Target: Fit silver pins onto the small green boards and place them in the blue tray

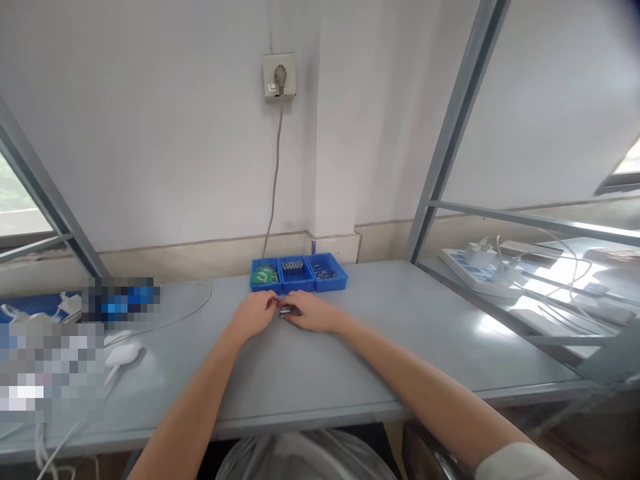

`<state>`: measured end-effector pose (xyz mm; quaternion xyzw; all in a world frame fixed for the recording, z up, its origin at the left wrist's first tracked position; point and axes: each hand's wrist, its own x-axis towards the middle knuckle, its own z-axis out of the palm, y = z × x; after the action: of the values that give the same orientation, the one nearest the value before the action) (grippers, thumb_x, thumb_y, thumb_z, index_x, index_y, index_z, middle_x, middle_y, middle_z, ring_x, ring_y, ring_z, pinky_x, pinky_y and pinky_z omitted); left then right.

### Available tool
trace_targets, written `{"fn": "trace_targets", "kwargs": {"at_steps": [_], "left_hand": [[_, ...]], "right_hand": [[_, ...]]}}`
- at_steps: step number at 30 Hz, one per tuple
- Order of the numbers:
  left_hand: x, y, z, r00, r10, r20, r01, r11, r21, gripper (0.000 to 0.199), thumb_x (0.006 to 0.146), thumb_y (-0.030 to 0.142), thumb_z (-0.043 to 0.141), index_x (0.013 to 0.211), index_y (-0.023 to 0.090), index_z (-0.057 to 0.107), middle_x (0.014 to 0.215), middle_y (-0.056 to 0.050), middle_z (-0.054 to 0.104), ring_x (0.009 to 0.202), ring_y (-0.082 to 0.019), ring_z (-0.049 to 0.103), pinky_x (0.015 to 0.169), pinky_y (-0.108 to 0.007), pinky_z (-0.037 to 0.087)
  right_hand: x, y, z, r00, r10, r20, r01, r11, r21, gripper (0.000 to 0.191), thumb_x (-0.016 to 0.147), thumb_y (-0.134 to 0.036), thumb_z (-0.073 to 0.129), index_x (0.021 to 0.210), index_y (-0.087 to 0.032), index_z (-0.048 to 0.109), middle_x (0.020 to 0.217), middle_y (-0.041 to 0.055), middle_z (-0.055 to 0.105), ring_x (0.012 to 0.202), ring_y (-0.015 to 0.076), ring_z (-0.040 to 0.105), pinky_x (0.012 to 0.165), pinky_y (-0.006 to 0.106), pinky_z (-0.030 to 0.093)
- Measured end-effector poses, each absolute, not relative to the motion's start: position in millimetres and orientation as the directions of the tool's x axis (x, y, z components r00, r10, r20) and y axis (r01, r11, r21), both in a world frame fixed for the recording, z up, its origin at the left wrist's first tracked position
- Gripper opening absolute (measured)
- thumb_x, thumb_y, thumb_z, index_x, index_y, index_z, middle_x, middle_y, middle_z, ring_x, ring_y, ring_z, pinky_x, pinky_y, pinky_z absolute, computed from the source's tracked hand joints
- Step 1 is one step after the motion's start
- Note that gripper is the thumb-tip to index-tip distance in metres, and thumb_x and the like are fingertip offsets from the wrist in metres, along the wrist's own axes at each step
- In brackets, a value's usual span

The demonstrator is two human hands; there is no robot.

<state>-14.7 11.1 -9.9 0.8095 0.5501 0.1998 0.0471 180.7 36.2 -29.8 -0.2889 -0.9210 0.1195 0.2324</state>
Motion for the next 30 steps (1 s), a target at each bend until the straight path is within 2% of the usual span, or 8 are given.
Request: {"fn": "trace_targets", "kwargs": {"at_steps": [3, 7, 12, 15, 19, 23, 28, 30], "left_hand": [[-17, 11, -13, 0.348, 0.908, 0.233, 0.866, -0.407, 0.291, 0.024, 0.089, 0.023, 0.044, 0.099, 0.023, 0.065, 0.099, -0.005, 0.07, 0.09, -0.019, 0.062, 0.072, -0.028, 0.043], [-16, 12, -14, 0.347, 0.919, 0.19, 0.869, -0.391, 0.304, 0.024, 0.086, 0.03, 0.049, 0.103, 0.023, 0.065, 0.096, -0.005, 0.069, 0.088, -0.021, 0.062, 0.069, -0.028, 0.042], [-14, 10, -14, 0.366, 0.918, 0.154, 0.867, -0.396, 0.302, 0.031, 0.084, 0.04, 0.052, 0.105, 0.023, 0.066, 0.098, -0.006, 0.067, 0.088, -0.022, 0.061, 0.069, -0.029, 0.042], [-15, 8, -12, 0.394, 0.908, 0.141, 0.855, -0.418, 0.305, 0.033, 0.083, 0.042, 0.052, 0.107, 0.024, 0.066, 0.099, -0.006, 0.067, 0.09, -0.023, 0.06, 0.073, -0.029, 0.043], [-14, 5, -9, 0.409, 0.902, 0.142, 0.843, -0.432, 0.321, 0.032, 0.082, 0.042, 0.053, 0.105, 0.025, 0.066, 0.101, -0.006, 0.066, 0.093, -0.024, 0.059, 0.076, -0.03, 0.043], [-12, 5, -10, 0.396, 0.906, 0.147, 0.85, -0.422, 0.314, 0.031, 0.079, 0.043, 0.056, 0.102, 0.024, 0.066, 0.1, -0.006, 0.066, 0.093, -0.024, 0.06, 0.077, -0.031, 0.044], [-6, 4, -14, 0.301, 0.94, 0.161, 0.889, -0.337, 0.31, 0.038, 0.076, 0.055, 0.059, 0.098, 0.023, 0.063, 0.098, -0.006, 0.066, 0.089, -0.024, 0.061, 0.07, -0.03, 0.043], [-4, 3, -15, 0.258, 0.952, 0.164, 0.909, -0.297, 0.294, 0.042, 0.075, 0.059, 0.059, 0.095, 0.023, 0.06, 0.096, -0.006, 0.066, 0.086, -0.024, 0.062, 0.066, -0.03, 0.042]], "right_hand": [[180, 38, -32, -0.708, 0.603, 0.367, 0.463, 0.79, -0.403, 0.034, 0.084, -0.023, 0.059, 0.118, -0.021, 0.061, 0.107, 0.008, 0.065, 0.1, 0.0227, 0.058, 0.088, 0.037, 0.044], [179, 40, -34, -0.682, 0.634, 0.365, 0.463, 0.76, -0.455, 0.038, 0.083, -0.025, 0.061, 0.12, -0.021, 0.057, 0.113, 0.0077, 0.064, 0.104, 0.0225, 0.056, 0.089, 0.037, 0.043], [180, 39, -31, -0.668, 0.677, 0.309, 0.546, 0.728, -0.415, 0.035, 0.085, -0.037, 0.061, 0.115, -0.021, 0.061, 0.1, 0.0069, 0.064, 0.096, 0.0231, 0.055, 0.082, 0.036, 0.042], [185, 39, -26, -0.703, 0.656, 0.274, 0.543, 0.744, -0.389, 0.039, 0.083, -0.044, 0.063, 0.114, -0.021, 0.063, 0.094, 0.0063, 0.062, 0.089, 0.0222, 0.055, 0.077, 0.034, 0.041], [196, 44, -22, -0.767, 0.599, 0.23, 0.489, 0.778, -0.396, 0.034, 0.083, -0.033, 0.062, 0.115, -0.021, 0.064, 0.092, 0.0057, 0.059, 0.084, 0.0194, 0.055, 0.073, 0.031, 0.041], [204, 53, -25, -0.755, 0.627, 0.193, 0.523, 0.753, -0.399, 0.025, 0.084, -0.023, 0.058, 0.107, -0.019, 0.067, 0.094, 0.0062, 0.059, 0.081, 0.0179, 0.056, 0.072, 0.03, 0.042], [205, 53, -26, -0.742, 0.634, 0.219, 0.529, 0.754, -0.39, 0.034, 0.082, -0.032, 0.062, 0.115, -0.022, 0.064, 0.087, 0.0038, 0.059, 0.077, 0.0179, 0.056, 0.068, 0.028, 0.041], [202, 50, -26, -0.739, 0.627, 0.246, 0.519, 0.763, -0.384, 0.03, 0.084, -0.032, 0.06, 0.111, -0.021, 0.066, 0.087, 0.0041, 0.059, 0.077, 0.0173, 0.056, 0.069, 0.028, 0.041]]}}
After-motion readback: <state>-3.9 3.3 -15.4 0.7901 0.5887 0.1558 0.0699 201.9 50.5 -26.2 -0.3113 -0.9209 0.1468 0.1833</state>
